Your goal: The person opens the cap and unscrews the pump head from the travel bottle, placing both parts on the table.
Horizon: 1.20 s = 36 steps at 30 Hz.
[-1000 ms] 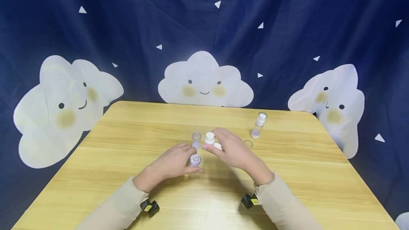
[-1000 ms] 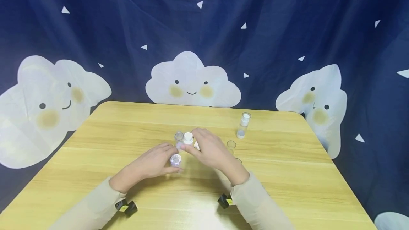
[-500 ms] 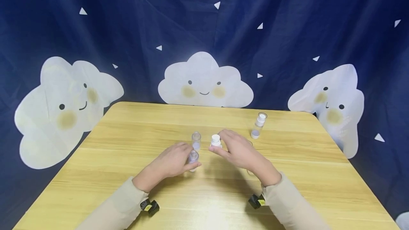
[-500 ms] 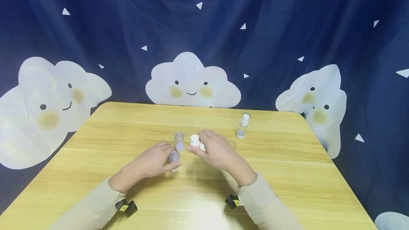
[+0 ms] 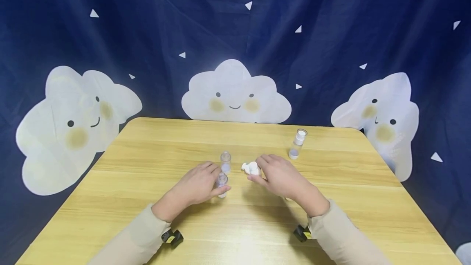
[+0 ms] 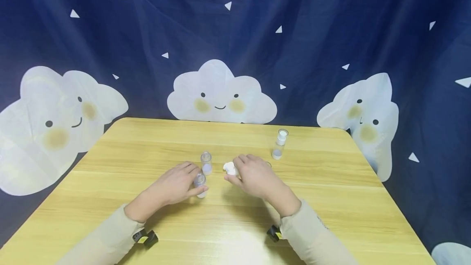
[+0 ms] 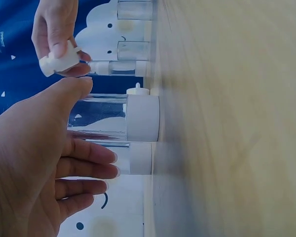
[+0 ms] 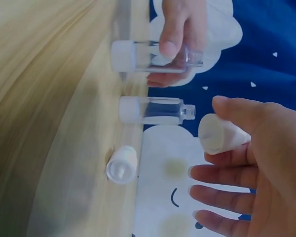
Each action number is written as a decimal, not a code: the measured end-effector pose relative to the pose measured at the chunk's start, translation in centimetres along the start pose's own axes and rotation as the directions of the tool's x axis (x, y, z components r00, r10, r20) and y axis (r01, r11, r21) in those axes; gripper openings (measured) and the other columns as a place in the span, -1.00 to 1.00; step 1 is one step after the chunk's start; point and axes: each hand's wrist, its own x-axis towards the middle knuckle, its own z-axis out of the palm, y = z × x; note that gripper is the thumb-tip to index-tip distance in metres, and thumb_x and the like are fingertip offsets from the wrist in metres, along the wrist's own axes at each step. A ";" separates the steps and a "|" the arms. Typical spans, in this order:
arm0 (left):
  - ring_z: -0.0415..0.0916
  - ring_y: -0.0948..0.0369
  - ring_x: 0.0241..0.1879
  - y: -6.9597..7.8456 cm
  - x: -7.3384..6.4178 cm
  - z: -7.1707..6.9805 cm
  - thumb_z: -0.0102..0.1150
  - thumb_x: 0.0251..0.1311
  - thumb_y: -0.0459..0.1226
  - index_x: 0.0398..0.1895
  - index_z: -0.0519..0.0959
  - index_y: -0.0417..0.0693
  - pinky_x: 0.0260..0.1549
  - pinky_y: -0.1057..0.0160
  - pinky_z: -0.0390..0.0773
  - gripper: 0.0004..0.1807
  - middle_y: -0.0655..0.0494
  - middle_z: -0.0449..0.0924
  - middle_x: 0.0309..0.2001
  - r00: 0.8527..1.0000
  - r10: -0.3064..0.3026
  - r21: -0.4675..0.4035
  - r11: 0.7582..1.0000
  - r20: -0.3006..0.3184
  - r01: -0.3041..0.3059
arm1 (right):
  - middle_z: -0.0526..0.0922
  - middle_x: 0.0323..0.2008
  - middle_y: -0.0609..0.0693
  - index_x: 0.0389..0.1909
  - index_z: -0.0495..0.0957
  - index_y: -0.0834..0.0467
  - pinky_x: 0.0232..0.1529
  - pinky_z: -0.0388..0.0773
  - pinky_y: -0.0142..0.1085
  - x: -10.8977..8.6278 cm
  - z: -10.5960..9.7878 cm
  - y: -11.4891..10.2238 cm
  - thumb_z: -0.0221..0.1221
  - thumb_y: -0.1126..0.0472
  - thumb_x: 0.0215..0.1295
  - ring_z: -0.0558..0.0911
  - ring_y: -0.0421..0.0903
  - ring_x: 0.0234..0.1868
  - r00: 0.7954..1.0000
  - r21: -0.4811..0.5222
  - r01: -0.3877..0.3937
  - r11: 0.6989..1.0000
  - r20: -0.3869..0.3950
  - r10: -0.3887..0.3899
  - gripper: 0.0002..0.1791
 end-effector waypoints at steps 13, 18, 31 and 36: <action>0.47 0.00 0.09 0.0 0.0 0.0 -0.08 0.31 0.28 0.10 0.52 -0.26 0.21 0.05 0.37 -0.23 -0.09 0.56 0.00 1.000 0.005 0.016 1.000 -0.004 -0.005 | 0.52 -0.36 -0.06 -0.12 0.53 0.18 -0.42 0.46 -0.16 -0.6 0.8 -0.2 0.13 -0.21 0.33 0.52 -0.06 -0.35 0.990 -0.119 0.022 0.993 0.144 -0.005 -0.50; 0.47 0.04 0.03 0.0 0.0 0.1 -0.10 0.32 0.28 0.08 0.53 -0.24 0.18 0.06 0.40 -0.25 -0.05 0.57 -0.03 1.000 0.007 0.021 1.000 -0.004 -0.007 | 0.56 -0.30 0.00 -0.13 0.52 0.20 -0.28 0.53 -0.10 -0.7 1.3 -0.4 0.15 -0.17 0.33 0.57 0.01 -0.27 0.981 -0.112 0.027 0.993 0.194 -0.004 -0.53; 0.46 0.03 0.02 -0.1 -0.1 0.4 -0.11 0.32 0.28 0.13 0.52 -0.30 0.19 0.07 0.38 -0.20 -0.09 0.57 -0.01 1.000 0.006 0.027 1.000 -0.001 -0.006 | 0.62 -0.12 0.09 0.12 0.49 0.28 -0.03 0.56 -0.05 -0.8 2.8 -1.1 0.13 -0.16 0.36 0.60 0.08 -0.10 0.945 -0.139 0.014 0.990 0.326 0.033 -0.40; 0.46 0.03 0.03 0.0 0.0 0.4 -0.11 0.32 0.28 0.13 0.51 -0.31 0.21 0.07 0.37 -0.20 -0.09 0.57 -0.02 1.000 0.005 0.024 1.000 0.002 -0.005 | 0.60 -0.12 0.06 0.03 0.51 0.24 -0.04 0.56 -0.06 -0.8 3.1 -1.4 0.14 -0.19 0.33 0.59 0.06 -0.11 0.936 -0.141 -0.004 0.990 0.349 0.053 -0.43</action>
